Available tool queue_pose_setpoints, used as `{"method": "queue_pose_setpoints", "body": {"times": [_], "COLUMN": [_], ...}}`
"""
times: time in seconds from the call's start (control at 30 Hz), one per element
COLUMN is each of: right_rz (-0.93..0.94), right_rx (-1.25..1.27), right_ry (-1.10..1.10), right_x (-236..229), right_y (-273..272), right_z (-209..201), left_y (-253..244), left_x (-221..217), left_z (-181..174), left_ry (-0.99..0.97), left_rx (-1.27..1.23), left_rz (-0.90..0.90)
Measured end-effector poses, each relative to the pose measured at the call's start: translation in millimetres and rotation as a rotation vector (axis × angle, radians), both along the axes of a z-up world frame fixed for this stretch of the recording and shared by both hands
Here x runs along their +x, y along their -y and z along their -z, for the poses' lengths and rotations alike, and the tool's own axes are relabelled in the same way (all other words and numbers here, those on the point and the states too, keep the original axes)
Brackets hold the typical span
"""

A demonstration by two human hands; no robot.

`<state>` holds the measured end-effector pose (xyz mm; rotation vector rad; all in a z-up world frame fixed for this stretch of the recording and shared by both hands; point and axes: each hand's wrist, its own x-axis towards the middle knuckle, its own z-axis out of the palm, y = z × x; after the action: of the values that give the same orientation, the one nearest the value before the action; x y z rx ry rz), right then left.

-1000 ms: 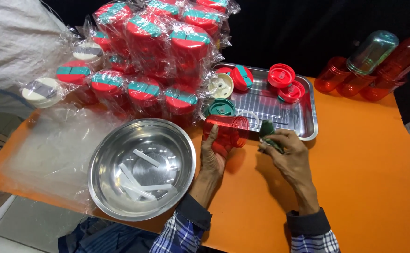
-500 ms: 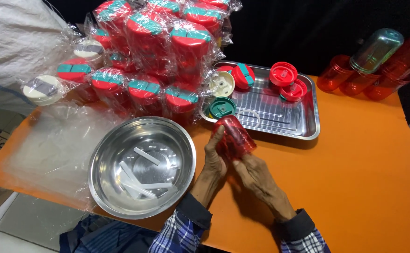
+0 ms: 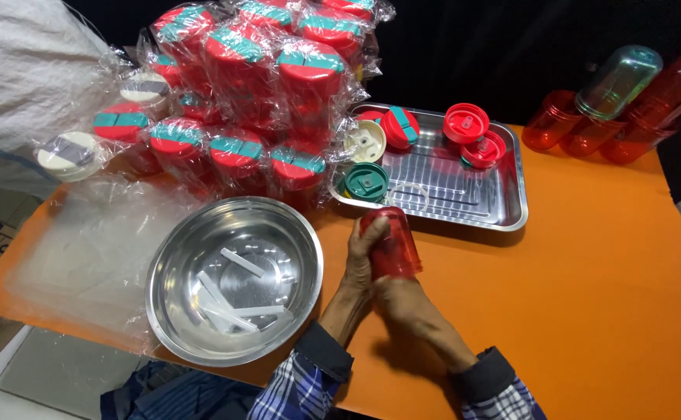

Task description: Assembling plastic containers by inserting a component, attaching a lid, and wrapping them in plastic film.

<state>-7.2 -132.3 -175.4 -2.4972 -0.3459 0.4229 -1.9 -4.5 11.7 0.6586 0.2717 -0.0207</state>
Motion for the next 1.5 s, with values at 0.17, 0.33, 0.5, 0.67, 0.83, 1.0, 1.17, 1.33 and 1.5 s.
{"method": "queue_pose_setpoints", "body": {"times": [0.17,0.33,0.5,0.67,0.83,1.0,1.17,1.33,1.5], "right_rz": [-0.032,-0.069,0.099,0.025,-0.064,-0.046,-0.022,0.013,0.098], "right_rx": [0.048,0.102,0.885,0.636,0.293,0.590,0.621,0.613,0.676], "right_ry": [0.250,0.558,0.387,0.598,0.841,0.517,0.419,0.372,0.479], "right_x": [-12,-11,-12,-16,-18,-10,4,8,7], "right_y": [-16,-32,-38,-40,-39,-39,-20,-10,6], "right_z": [-67,-166,-162,-169,-164,-133,-138,-145,-185], "left_y": [-6,4,-2,-2,7,-5,3,3,-2], "left_x": [9,-13,0,11,-11,19,5,2,15], "left_z": [0,-23,-1,16,-34,28,-9,-14,11], "left_ry": [-0.056,-0.029,0.089,-0.017,-0.007,-0.016,-0.059,-0.069,0.003], "left_rx": [-0.222,-0.197,0.183,-0.143,-0.047,0.308,0.145,0.073,-0.106], "left_rz": [-0.041,0.047,0.064,-0.005,0.092,0.064,-0.057,-0.060,0.013]}}
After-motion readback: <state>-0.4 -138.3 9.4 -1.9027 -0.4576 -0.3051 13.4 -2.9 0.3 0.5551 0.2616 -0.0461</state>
